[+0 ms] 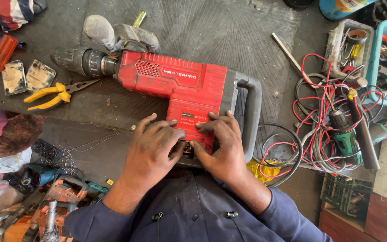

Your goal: The person repairs a red Masterpro power drill by opening the housing, using pliers and a screwdriver to adjust internal components, and then closing the housing. The person also briefly handles a small metal part and moves around the workshop.

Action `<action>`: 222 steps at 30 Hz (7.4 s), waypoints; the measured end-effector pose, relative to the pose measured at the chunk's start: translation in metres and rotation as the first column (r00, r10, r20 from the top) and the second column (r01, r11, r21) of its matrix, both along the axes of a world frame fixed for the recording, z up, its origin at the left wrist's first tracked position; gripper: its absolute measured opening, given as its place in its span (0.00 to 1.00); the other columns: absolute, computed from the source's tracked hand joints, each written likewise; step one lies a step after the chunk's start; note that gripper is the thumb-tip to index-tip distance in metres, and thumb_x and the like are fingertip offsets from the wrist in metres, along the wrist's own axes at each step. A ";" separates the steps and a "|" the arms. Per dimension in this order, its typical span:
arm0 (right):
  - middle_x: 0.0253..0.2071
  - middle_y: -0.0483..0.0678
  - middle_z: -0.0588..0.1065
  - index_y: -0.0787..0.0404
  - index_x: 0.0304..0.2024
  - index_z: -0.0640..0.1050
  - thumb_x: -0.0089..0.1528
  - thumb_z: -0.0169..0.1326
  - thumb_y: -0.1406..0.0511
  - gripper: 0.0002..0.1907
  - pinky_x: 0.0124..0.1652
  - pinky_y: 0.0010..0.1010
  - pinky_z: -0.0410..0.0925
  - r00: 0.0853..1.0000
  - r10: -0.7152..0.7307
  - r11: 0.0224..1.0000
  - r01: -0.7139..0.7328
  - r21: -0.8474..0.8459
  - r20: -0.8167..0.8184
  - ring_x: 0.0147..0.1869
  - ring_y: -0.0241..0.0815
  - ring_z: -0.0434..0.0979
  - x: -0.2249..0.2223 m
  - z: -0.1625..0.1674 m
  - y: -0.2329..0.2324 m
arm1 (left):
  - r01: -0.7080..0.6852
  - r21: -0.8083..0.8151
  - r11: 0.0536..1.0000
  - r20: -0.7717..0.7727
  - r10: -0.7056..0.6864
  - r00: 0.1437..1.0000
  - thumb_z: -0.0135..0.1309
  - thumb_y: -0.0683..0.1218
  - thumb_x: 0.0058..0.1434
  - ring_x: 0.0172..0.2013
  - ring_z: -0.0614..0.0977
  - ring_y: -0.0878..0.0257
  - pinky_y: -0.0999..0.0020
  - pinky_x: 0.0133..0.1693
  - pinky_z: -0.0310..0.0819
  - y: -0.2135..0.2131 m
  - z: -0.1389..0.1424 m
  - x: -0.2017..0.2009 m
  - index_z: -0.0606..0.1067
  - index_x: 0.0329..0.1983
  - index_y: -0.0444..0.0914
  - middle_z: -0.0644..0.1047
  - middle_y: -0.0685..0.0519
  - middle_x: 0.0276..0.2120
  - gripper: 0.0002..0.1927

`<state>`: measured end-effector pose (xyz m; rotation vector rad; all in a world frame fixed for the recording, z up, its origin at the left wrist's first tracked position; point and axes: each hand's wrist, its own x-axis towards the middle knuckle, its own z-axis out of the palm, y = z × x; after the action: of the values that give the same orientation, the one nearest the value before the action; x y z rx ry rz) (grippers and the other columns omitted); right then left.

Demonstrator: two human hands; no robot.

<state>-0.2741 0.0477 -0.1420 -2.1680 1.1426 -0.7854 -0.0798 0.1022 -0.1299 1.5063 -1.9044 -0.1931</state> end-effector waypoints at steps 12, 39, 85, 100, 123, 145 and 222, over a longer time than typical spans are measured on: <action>0.45 0.45 0.80 0.58 0.41 0.77 0.49 0.68 0.65 0.19 0.72 0.58 0.52 0.999 0.030 0.999 -0.031 -0.030 -0.014 0.66 0.54 0.73 -0.004 -0.003 -0.003 | -0.053 -0.064 0.997 0.045 0.056 0.997 0.65 0.40 0.51 0.46 0.82 0.57 0.46 0.63 0.64 0.001 -0.013 -0.012 0.72 0.45 0.40 0.79 0.53 0.35 0.19; 0.46 0.44 0.80 0.57 0.40 0.79 0.54 0.67 0.65 0.14 0.72 0.54 0.56 1.000 0.007 1.000 -0.008 0.020 0.015 0.65 0.50 0.74 0.000 -0.002 -0.009 | -0.073 -0.075 0.995 -0.004 0.073 0.997 0.65 0.39 0.52 0.44 0.83 0.55 0.39 0.66 0.63 0.000 -0.020 -0.007 0.71 0.47 0.40 0.80 0.52 0.35 0.21; 0.51 0.47 0.76 0.55 0.35 0.80 0.50 0.69 0.61 0.13 0.72 0.60 0.51 0.984 0.152 0.976 -0.165 -0.143 -0.096 0.66 0.54 0.71 -0.004 0.007 0.004 | -0.151 0.067 0.986 0.028 0.149 0.988 0.69 0.46 0.51 0.39 0.75 0.57 0.55 0.45 0.62 0.019 -0.003 -0.008 0.80 0.33 0.43 0.73 0.56 0.34 0.10; 0.48 0.43 0.76 0.52 0.37 0.84 0.54 0.68 0.64 0.09 0.73 0.64 0.50 0.973 0.198 0.947 -0.221 -0.234 -0.115 0.64 0.51 0.72 -0.009 0.001 0.006 | -0.204 0.032 0.978 -0.092 0.206 0.974 0.69 0.46 0.54 0.43 0.76 0.57 0.56 0.51 0.63 0.032 -0.016 -0.012 0.79 0.41 0.42 0.74 0.56 0.38 0.14; 0.46 0.45 0.77 0.58 0.25 0.81 0.50 0.68 0.66 0.07 0.70 0.60 0.57 0.988 -0.004 0.976 -0.031 -0.216 -0.157 0.60 0.52 0.73 0.018 0.004 0.021 | -0.274 0.324 0.905 -0.331 0.380 0.864 0.70 0.47 0.52 0.70 0.59 0.38 0.42 0.68 0.50 0.030 -0.040 -0.014 0.64 0.66 0.39 0.60 0.38 0.70 0.40; 0.50 0.48 0.75 0.56 0.33 0.82 0.48 0.71 0.65 0.13 0.73 0.63 0.51 0.994 0.107 0.990 -0.108 -0.092 -0.015 0.65 0.54 0.72 0.029 0.008 0.022 | 0.139 -0.052 0.989 -0.073 -0.143 0.987 0.69 0.49 0.54 0.58 0.75 0.57 0.41 0.65 0.53 0.024 -0.018 0.058 0.78 0.38 0.47 0.76 0.57 0.52 0.12; 0.50 0.52 0.76 0.61 0.46 0.80 0.55 0.65 0.68 0.16 0.61 0.44 0.68 0.998 0.061 0.973 -0.060 -0.224 0.000 0.60 0.53 0.76 -0.036 0.030 0.036 | -0.684 -0.119 0.719 0.130 0.695 0.707 0.58 0.38 0.68 0.56 0.76 0.45 0.51 0.60 0.68 0.047 -0.008 0.266 0.76 0.49 0.36 0.78 0.44 0.50 0.08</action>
<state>-0.3099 0.0838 -0.1116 -2.3692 1.0206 -0.9327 0.1861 0.1488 -0.1374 2.1332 -1.3028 0.3479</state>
